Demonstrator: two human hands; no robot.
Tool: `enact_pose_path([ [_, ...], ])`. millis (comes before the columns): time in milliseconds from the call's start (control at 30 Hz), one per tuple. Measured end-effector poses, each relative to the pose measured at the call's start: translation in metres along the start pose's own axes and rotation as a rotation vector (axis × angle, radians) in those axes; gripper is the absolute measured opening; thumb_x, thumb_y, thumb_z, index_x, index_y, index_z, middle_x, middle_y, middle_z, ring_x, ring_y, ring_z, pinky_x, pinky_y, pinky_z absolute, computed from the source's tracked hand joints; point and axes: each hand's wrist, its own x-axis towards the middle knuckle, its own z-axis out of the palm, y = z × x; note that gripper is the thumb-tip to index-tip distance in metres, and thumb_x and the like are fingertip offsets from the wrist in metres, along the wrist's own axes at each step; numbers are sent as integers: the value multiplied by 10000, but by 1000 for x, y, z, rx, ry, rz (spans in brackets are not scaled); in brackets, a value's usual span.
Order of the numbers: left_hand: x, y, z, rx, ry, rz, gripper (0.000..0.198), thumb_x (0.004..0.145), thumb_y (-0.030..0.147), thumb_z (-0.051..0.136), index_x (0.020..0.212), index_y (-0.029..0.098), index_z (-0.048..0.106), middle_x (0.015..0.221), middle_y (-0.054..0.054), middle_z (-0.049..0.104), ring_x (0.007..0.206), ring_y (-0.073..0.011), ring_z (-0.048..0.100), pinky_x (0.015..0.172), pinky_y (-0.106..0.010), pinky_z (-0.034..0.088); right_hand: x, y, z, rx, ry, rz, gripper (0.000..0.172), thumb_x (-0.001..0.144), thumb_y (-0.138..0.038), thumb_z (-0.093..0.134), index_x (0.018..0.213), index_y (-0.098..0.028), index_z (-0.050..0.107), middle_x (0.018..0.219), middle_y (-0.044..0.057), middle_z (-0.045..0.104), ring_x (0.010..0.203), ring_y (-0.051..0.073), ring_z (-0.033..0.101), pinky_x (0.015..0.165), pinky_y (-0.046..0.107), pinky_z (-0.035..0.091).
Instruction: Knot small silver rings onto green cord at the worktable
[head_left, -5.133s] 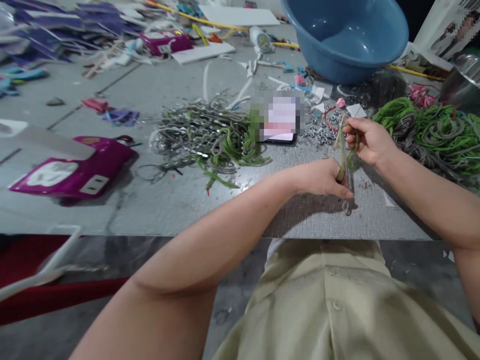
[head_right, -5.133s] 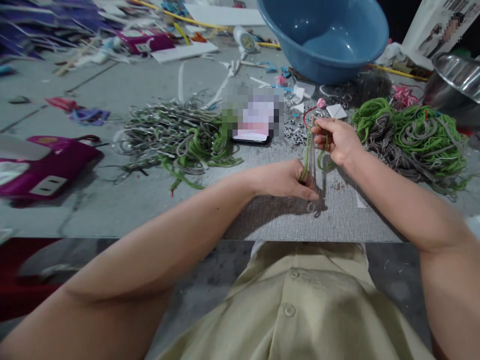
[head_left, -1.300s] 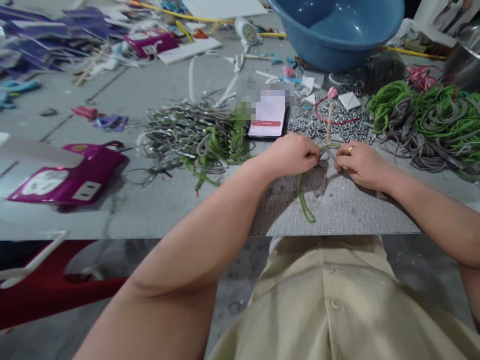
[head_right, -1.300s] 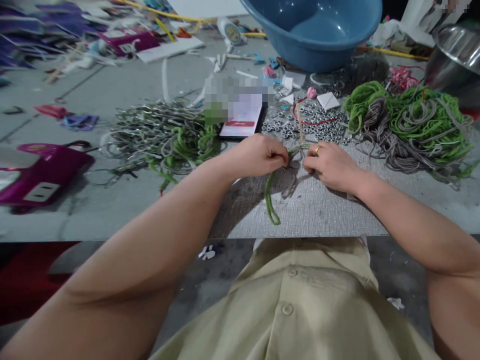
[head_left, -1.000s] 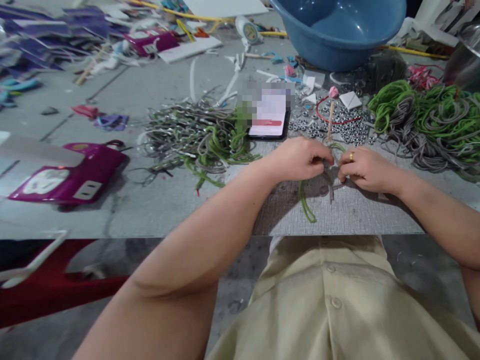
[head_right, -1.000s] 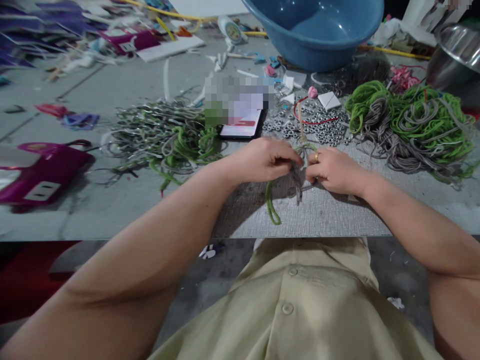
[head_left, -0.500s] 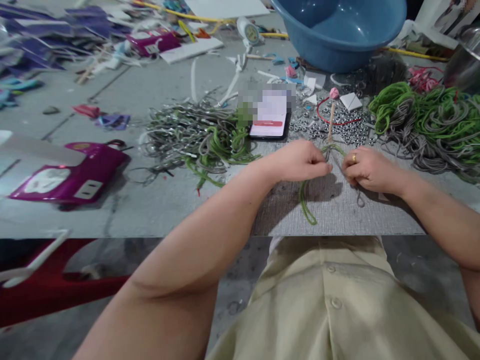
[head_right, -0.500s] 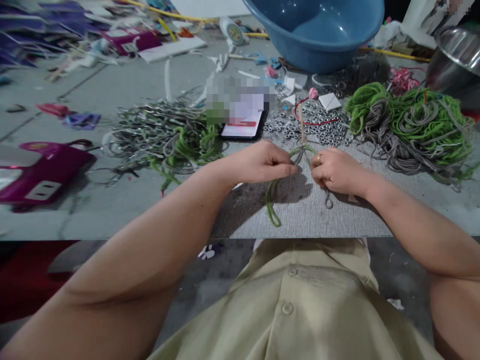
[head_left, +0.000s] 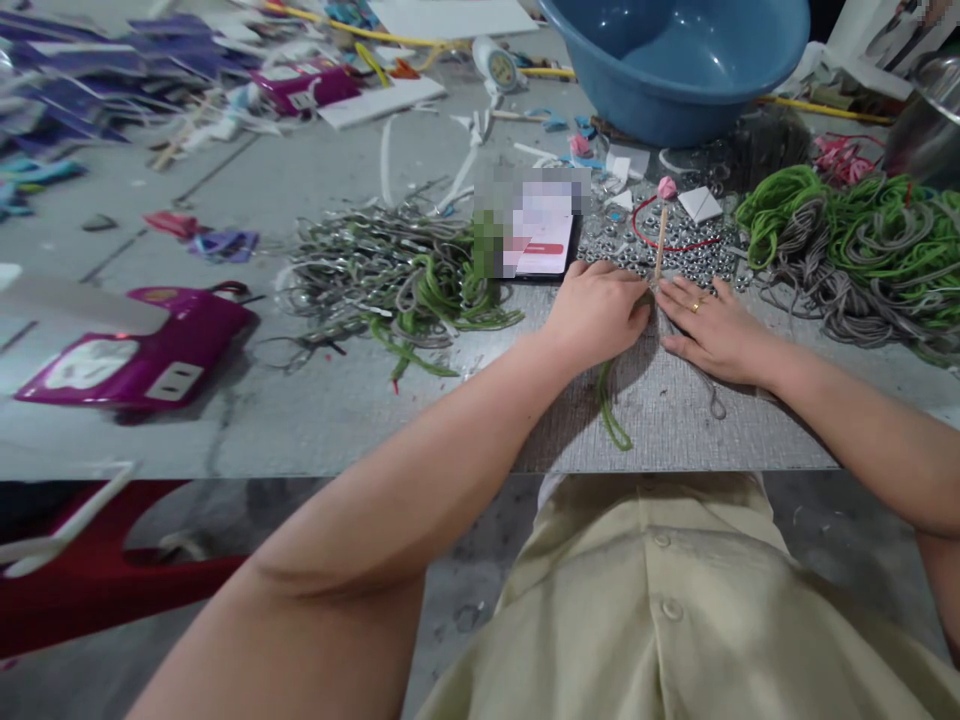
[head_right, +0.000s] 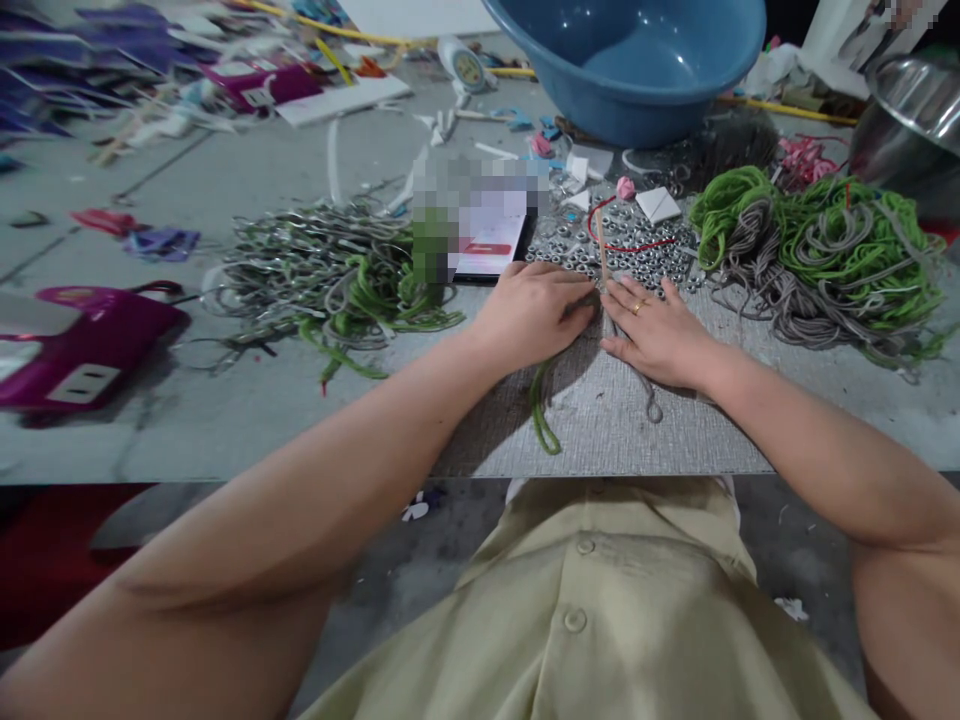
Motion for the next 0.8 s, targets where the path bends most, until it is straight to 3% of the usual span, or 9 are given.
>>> enact_pose_path([
  [133,1,-2,2,-38,9,43,282,922,245,464,1039,188,713,1150,-92,755,1154,-298,638,961,-466,441,-3,-4,-2,-3,-26,15,626,1007,-444,342,1536,-117,408,1626,187,327,1532,340,261,1186,697,145],
  [267,1,-1,1,-39,-41,39,330,923,235,463,1131,173,713,1253,-110,723,1269,-336,582,1008,-520,418,-7,-7,-4,-6,-45,17,643,1008,-460,345,1535,-96,405,1624,201,322,1527,348,270,1186,702,127],
  [533,2,-4,1,-58,24,37,292,908,281,506,1001,186,765,1078,-94,774,1167,-310,632,1003,-494,434,-9,-6,-2,-36,-2,-23,606,1011,-469,348,1494,-127,474,1591,197,401,1491,366,336,1151,729,172],
  [700,3,-6,-3,-116,73,7,290,867,253,510,984,153,755,1020,-120,762,1069,-285,650,968,-459,466,-10,16,-12,-1,265,-11,436,1030,-386,335,1222,-250,702,1311,91,694,1298,307,553,1124,645,268],
  [800,4,-8,-5,-156,106,16,288,842,200,492,959,165,753,1010,-102,757,1064,-270,638,977,-449,463,-8,40,-13,19,391,70,409,1012,-320,365,1112,-216,748,1163,123,731,1155,294,615,1051,561,367],
])
